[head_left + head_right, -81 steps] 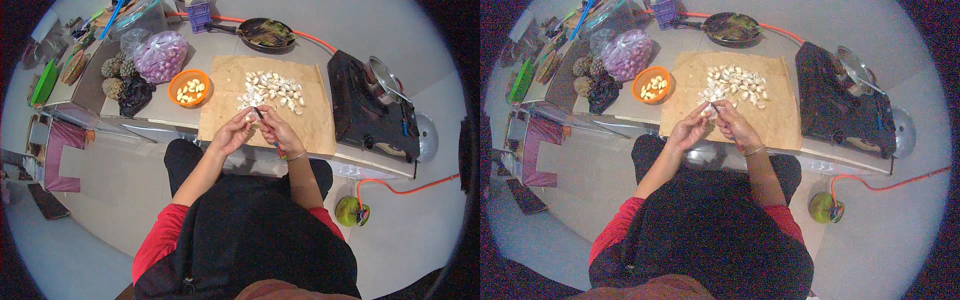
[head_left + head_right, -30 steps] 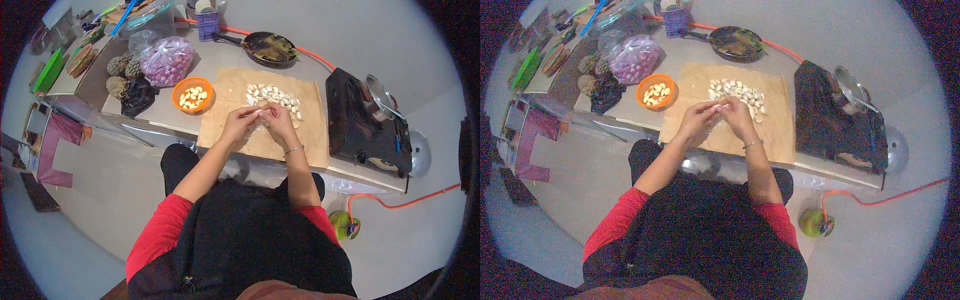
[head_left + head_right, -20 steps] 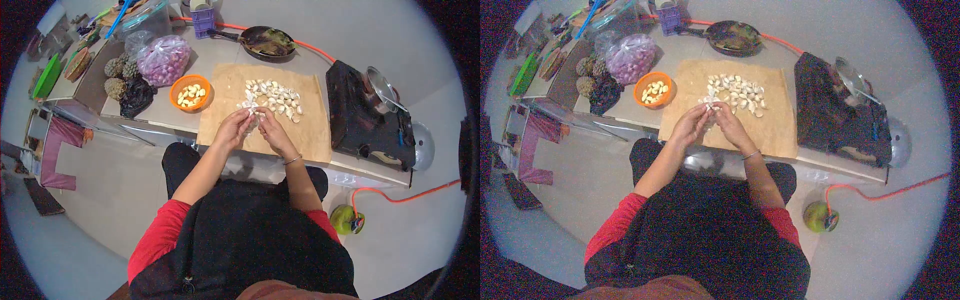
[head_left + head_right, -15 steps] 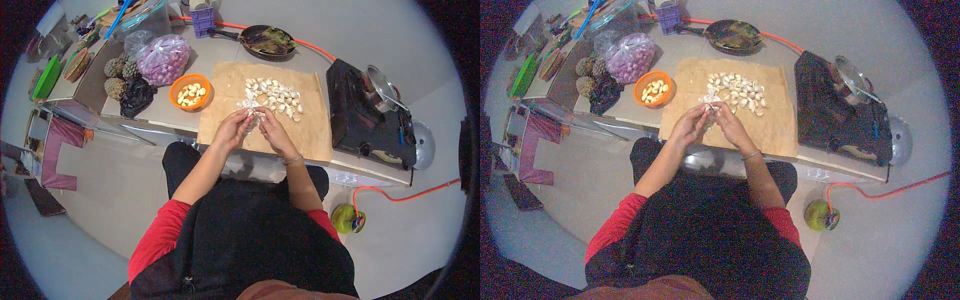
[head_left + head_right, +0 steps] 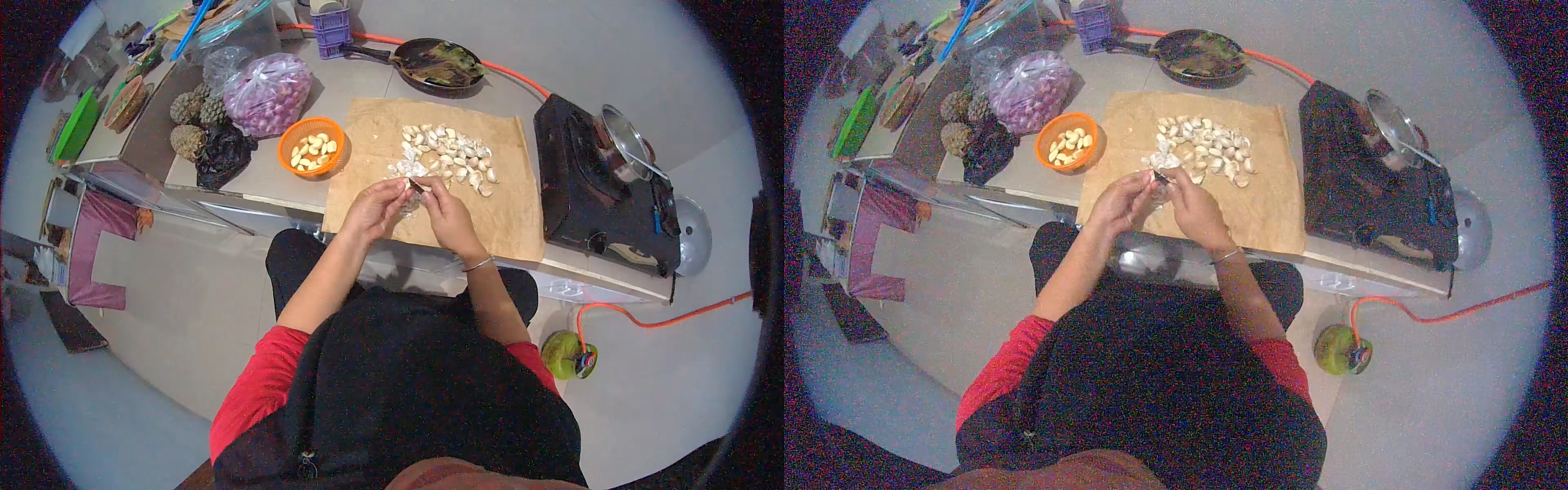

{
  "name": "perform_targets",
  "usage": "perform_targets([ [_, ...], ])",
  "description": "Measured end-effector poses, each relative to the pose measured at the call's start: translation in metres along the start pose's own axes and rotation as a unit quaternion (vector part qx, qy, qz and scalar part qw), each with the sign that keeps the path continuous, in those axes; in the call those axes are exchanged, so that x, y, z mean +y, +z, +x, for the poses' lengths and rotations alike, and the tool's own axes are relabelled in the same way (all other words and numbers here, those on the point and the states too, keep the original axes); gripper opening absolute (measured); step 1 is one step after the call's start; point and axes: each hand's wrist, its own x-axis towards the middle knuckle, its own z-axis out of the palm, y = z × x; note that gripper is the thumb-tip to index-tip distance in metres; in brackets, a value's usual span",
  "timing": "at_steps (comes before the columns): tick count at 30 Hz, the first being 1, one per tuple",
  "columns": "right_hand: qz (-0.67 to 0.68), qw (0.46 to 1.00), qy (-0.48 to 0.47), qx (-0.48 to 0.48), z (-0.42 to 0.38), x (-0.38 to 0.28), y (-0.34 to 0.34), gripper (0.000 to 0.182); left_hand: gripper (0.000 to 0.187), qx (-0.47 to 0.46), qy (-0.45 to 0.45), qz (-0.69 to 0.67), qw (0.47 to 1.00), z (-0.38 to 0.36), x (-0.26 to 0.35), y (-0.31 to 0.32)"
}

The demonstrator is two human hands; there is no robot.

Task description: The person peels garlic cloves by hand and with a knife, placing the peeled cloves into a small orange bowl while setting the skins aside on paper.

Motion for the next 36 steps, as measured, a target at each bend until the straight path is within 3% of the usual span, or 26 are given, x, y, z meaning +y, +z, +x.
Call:
perform_targets([
  [3, -0.036, 0.997, 0.066, -0.016, -0.001, -0.015, -0.002, 0.023, 0.024, 0.010, -0.006, 0.062, 0.998, -0.003, -0.003, 0.003],
  [6, -0.001, 0.998, 0.055, -0.012, 0.003, -0.007, -0.001, 0.022, 0.026, 0.013, -0.014, 0.066, 0.998, -0.012, -0.008, 0.016],
  [9, 0.217, 0.975, 0.047, -0.002, 0.007, 0.027, 0.015, 0.021, 0.028, 0.010, -0.026, 0.030, 0.999, -0.014, -0.009, 0.016],
  [12, 0.313, 0.933, 0.160, -0.073, 0.004, 0.020, -0.002, 0.021, 0.028, -0.007, -0.023, 0.007, 1.000, -0.010, -0.009, 0.013],
  [18, 0.150, 0.983, 0.094, -0.057, -0.002, -0.006, -0.007, 0.025, 0.028, 0.008, -0.010, -0.015, 1.000, -0.008, -0.008, 0.010],
  [24, 0.064, 0.990, 0.100, -0.080, -0.003, -0.012, -0.012, 0.027, 0.028, 0.018, -0.009, -0.022, 1.000, -0.011, -0.006, 0.009],
  [30, 0.053, 0.991, 0.089, -0.089, -0.004, -0.015, -0.013, 0.024, 0.029, -0.005, -0.014, 0.016, 1.000, -0.006, -0.009, -0.002],
  [36, 0.102, 0.994, 0.044, -0.016, -0.005, -0.003, 0.001, 0.023, 0.033, 0.003, -0.007, 0.066, 0.998, -0.012, -0.008, 0.004],
])
